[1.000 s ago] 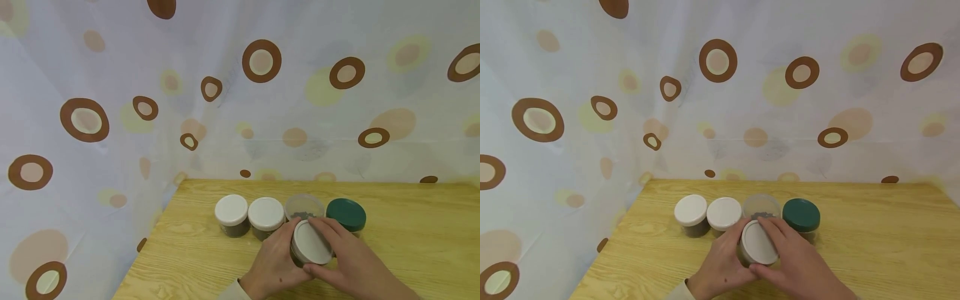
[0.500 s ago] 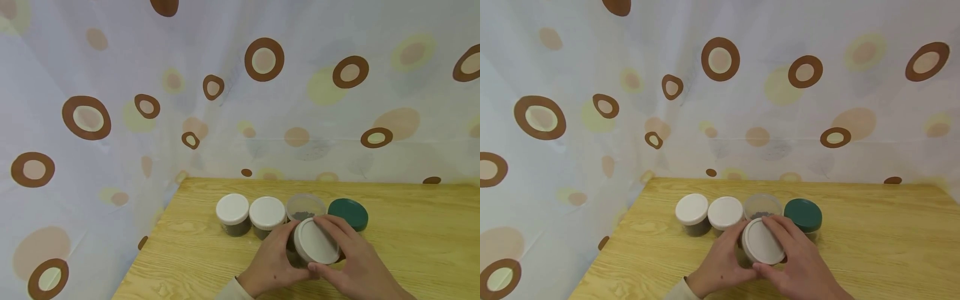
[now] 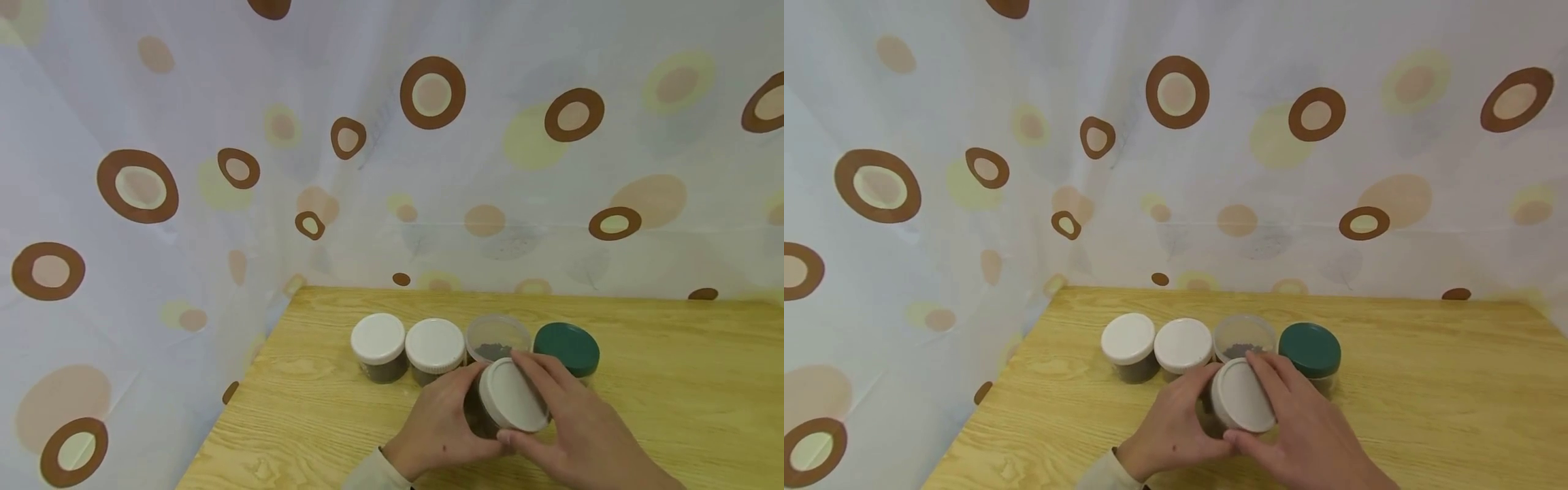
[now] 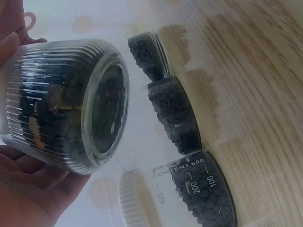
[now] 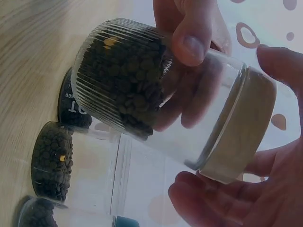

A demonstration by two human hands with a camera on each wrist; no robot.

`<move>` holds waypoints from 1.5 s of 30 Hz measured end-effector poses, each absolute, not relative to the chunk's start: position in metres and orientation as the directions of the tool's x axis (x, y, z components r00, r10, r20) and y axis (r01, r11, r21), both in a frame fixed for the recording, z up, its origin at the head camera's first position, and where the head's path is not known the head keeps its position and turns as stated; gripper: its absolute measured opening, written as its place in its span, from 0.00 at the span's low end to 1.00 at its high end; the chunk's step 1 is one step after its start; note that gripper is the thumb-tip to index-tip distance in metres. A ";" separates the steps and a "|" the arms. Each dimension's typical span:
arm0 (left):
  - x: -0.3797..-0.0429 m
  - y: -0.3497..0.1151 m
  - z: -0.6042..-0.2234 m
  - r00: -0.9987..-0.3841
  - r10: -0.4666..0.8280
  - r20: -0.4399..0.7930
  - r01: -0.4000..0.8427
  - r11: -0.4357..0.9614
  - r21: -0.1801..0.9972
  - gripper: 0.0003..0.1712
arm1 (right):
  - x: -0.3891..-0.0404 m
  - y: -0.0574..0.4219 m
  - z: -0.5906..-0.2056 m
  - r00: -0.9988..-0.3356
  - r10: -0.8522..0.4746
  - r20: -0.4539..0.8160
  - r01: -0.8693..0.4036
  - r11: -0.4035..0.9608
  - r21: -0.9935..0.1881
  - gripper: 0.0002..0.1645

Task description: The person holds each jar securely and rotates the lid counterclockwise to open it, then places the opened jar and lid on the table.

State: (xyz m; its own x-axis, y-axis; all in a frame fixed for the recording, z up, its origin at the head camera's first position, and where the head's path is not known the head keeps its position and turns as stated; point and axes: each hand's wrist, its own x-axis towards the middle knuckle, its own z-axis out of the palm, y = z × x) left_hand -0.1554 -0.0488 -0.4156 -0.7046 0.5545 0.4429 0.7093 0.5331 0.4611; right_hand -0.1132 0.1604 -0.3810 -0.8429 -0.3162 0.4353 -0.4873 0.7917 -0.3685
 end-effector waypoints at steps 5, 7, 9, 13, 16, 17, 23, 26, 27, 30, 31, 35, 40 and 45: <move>-0.156 -0.045 -0.415 -0.703 0.563 0.435 0.711 0.525 0.469 0.48 | -0.113 0.157 -0.380 -0.891 -0.256 0.375 -0.405 0.821 -0.403 0.54; -0.156 -0.044 -0.415 -0.702 0.568 0.430 0.711 0.525 0.467 0.48 | -0.113 0.156 -0.381 -0.893 -0.243 0.377 -0.397 0.820 -0.411 0.53; -0.156 -0.044 -0.416 -0.707 0.567 0.423 0.706 0.532 0.467 0.50 | -0.113 0.155 -0.382 -0.881 -0.248 0.402 -0.415 0.813 -0.407 0.52; -0.154 -0.044 -0.416 -0.709 0.567 0.419 0.703 0.529 0.475 0.49 | -0.112 0.158 -0.385 -0.833 -0.296 0.468 -0.492 0.784 -0.379 0.52; -0.154 -0.047 -0.413 -0.697 0.582 0.418 0.713 0.503 0.489 0.48 | -0.113 0.161 -0.385 -0.780 -0.343 0.523 -0.561 0.754 -0.342 0.52; -0.154 -0.048 -0.412 -0.692 0.591 0.414 0.716 0.490 0.498 0.48 | -0.113 0.162 -0.385 -0.761 -0.361 0.539 -0.584 0.743 -0.328 0.53; -0.150 -0.056 -0.407 -0.662 0.613 0.432 0.741 0.446 0.502 0.49 | -0.111 0.163 -0.377 -0.685 -0.453 0.571 -0.683 0.673 -0.284 0.57; -0.148 -0.059 -0.403 -0.677 0.598 0.429 0.730 0.469 0.498 0.49 | -0.111 0.162 -0.373 -0.661 -0.477 0.580 -0.708 0.652 -0.272 0.58; -0.148 -0.059 -0.402 -0.688 0.591 0.421 0.720 0.478 0.503 0.49 | -0.111 0.162 -0.373 -0.662 -0.481 0.575 -0.708 0.654 -0.267 0.58; -0.146 -0.058 -0.402 -0.703 0.575 0.418 0.708 0.512 0.487 0.49 | -0.109 0.163 -0.373 -0.694 -0.472 0.543 -0.680 0.677 -0.281 0.59; -0.146 -0.057 -0.403 -0.704 0.572 0.421 0.708 0.522 0.476 0.49 | -0.108 0.164 -0.374 -0.719 -0.461 0.520 -0.657 0.693 -0.295 0.59; -0.144 -0.053 -0.405 -0.707 0.555 0.439 0.708 0.562 0.429 0.48 | -0.105 0.168 -0.379 -0.825 -0.398 0.402 -0.544 0.751 -0.374 0.56; -0.143 -0.050 -0.407 -0.704 0.540 0.461 0.706 0.599 0.377 0.49 | -0.104 0.171 -0.386 -0.897 -0.338 0.284 -0.435 0.782 -0.446 0.48; -0.143 -0.047 -0.409 -0.654 0.547 0.523 0.735 0.621 0.271 0.49 | -0.106 0.168 -0.377 -0.954 -0.254 0.160 -0.299 0.847 -0.441 0.52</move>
